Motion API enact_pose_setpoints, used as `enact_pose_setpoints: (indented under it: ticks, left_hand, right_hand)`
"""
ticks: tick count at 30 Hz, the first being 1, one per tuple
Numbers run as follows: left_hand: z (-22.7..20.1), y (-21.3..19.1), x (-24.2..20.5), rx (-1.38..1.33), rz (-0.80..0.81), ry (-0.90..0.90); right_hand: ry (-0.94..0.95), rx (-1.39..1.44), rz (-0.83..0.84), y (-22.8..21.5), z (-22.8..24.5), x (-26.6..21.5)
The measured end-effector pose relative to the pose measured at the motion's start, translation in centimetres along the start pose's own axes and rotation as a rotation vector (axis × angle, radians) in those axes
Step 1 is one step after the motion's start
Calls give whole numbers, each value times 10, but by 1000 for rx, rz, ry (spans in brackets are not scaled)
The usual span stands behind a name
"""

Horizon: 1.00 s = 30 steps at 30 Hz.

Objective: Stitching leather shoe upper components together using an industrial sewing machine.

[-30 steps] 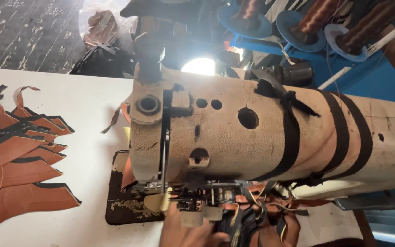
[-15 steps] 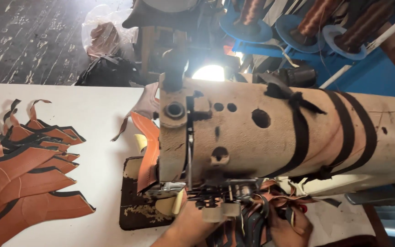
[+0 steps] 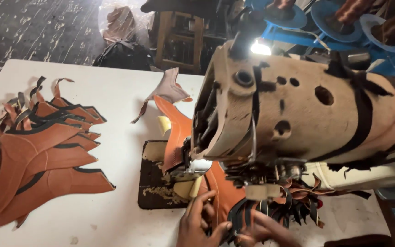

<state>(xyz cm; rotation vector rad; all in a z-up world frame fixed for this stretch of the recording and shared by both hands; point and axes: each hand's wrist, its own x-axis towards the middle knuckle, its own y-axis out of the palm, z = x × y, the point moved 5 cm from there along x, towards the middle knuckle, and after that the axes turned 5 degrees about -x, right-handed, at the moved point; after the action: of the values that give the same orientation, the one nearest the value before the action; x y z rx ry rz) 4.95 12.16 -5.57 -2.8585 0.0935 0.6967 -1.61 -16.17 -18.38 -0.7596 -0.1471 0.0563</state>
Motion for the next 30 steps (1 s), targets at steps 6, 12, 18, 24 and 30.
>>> enact_pose_setpoints:
  ticks: [6,12,18,24,30]
  left_hand:
    - [22,-6,-13,-415,-29,262]
    - [22,-12,-34,-804,223,321]
    - [34,-76,-53,-530,192,169]
    - [-67,-129,-80,7,-464,964]
    - [-63,-131,-35,-267,-398,603]
  right_hand:
    - [-367,1,32,-44,321,119]
    - [66,-455,-144,-44,283,131]
    - [244,173,-149,-21,266,95]
    - [-223,154,-157,25,234,75]
    - [-62,288,-1,29,275,136]
